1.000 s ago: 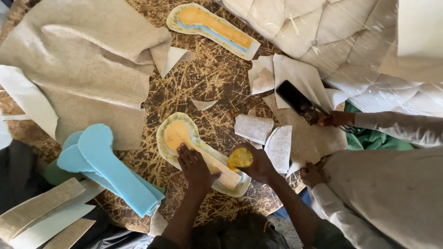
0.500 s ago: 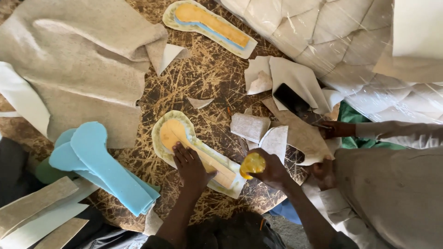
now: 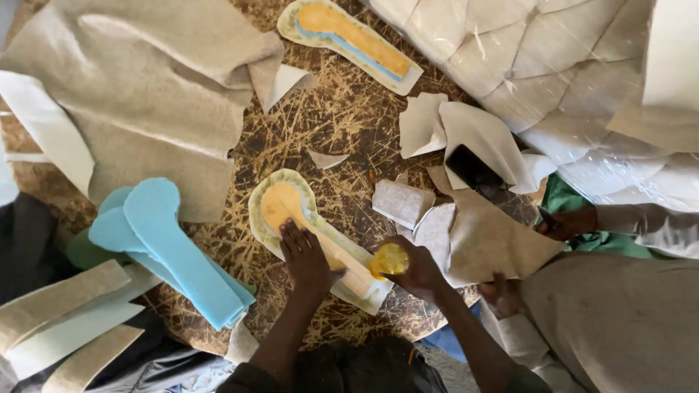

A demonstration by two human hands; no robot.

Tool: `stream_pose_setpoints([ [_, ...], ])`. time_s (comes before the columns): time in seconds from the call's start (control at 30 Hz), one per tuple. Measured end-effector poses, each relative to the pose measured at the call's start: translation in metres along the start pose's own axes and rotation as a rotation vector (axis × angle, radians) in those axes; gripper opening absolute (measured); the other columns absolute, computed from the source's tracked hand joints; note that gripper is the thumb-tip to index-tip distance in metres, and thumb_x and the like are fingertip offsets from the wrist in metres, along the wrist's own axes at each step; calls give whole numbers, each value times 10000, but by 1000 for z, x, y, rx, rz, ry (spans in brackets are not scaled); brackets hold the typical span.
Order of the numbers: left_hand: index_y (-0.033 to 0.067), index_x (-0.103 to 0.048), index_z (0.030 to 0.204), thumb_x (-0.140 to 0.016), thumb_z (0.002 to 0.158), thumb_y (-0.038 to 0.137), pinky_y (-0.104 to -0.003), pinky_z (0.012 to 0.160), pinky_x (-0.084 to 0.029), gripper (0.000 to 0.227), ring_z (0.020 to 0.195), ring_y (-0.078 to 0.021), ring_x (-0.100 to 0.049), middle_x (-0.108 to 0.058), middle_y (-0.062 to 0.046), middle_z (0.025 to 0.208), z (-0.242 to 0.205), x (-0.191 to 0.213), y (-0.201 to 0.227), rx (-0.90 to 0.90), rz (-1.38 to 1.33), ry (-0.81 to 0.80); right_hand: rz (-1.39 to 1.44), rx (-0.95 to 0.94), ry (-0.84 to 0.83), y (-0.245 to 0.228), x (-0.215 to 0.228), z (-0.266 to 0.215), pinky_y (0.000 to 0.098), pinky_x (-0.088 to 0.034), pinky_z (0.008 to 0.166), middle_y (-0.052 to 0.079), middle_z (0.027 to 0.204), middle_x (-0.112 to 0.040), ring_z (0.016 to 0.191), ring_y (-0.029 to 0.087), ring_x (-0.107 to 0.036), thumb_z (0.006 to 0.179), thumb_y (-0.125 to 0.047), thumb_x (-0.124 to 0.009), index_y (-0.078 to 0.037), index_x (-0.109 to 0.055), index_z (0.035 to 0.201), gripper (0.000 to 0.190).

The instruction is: Applying yellow adhesive to foam components and assembling them on a workshop table.

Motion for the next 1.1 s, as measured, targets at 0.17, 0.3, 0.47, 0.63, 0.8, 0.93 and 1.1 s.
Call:
stream_pose_setpoints([
  [0.17,-48,-112,1620,-692,809,841,-564,1264,-12,1336,1570,-540,87,40,-356,1700,-3,10,0,-4,-6,-14,-97,-75,-26,4,16,-20,542,-581,887,122,945,-822,952,417,-771,690,-272,-888,-345,-649,1229,595],
  [0.3,-46,-114,1619,-691,809,842,-560,1269,-18,1334,1568,-543,86,40,-356,1701,-4,10,-1,-2,-13,-15,-33,-71,78,-11,7,0,555,-564,895,146,946,-813,945,436,-764,677,-243,-898,-319,-633,1271,655],
  [0.47,-49,-124,1610,-698,774,863,-568,1269,-34,1365,1565,-554,69,33,-364,1696,3,-1,-1,-7,3,16,39,-20,128,-47,-20,30,530,-589,881,99,993,-805,997,395,-752,650,-256,-927,-359,-635,1247,672],
  [0.63,-37,-141,1611,-688,799,844,-560,1273,-37,1317,1572,-539,70,33,-352,1703,-2,9,-2,-5,-21,-2,-64,-63,108,-36,-19,15,564,-594,873,174,959,-793,972,431,-748,660,-272,-934,-331,-612,1263,687],
  [0.8,-38,-137,1610,-708,785,837,-561,1272,-41,1331,1568,-548,63,42,-355,1702,-4,6,0,-3,-39,8,-130,-141,80,-17,4,-17,554,-580,900,169,985,-803,990,444,-748,674,-207,-910,-324,-644,1226,624],
  [0.93,-63,-113,1612,-697,698,936,-580,1262,-33,1474,1564,-546,63,61,-364,1693,24,-37,2,11,12,129,-11,-143,142,-2,2,-43,414,-635,832,80,1077,-814,1020,307,-781,678,-238,-933,-257,-636,1230,628],
  [1.1,-92,-159,1597,-692,566,1039,-614,1251,-84,1621,1559,-565,-7,11,-388,1680,37,-62,3,16,84,362,71,-114,106,28,-21,-54,325,-666,826,37,1137,-809,1045,200,-783,646,-132,-982,-222,-684,1203,637],
])
Point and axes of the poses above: each hand's wrist, its own z-axis towards the middle knuckle, its own x-axis out of the back of the hand, y = z × x, the point moved 2 cm from there along z, towards the middle knuckle
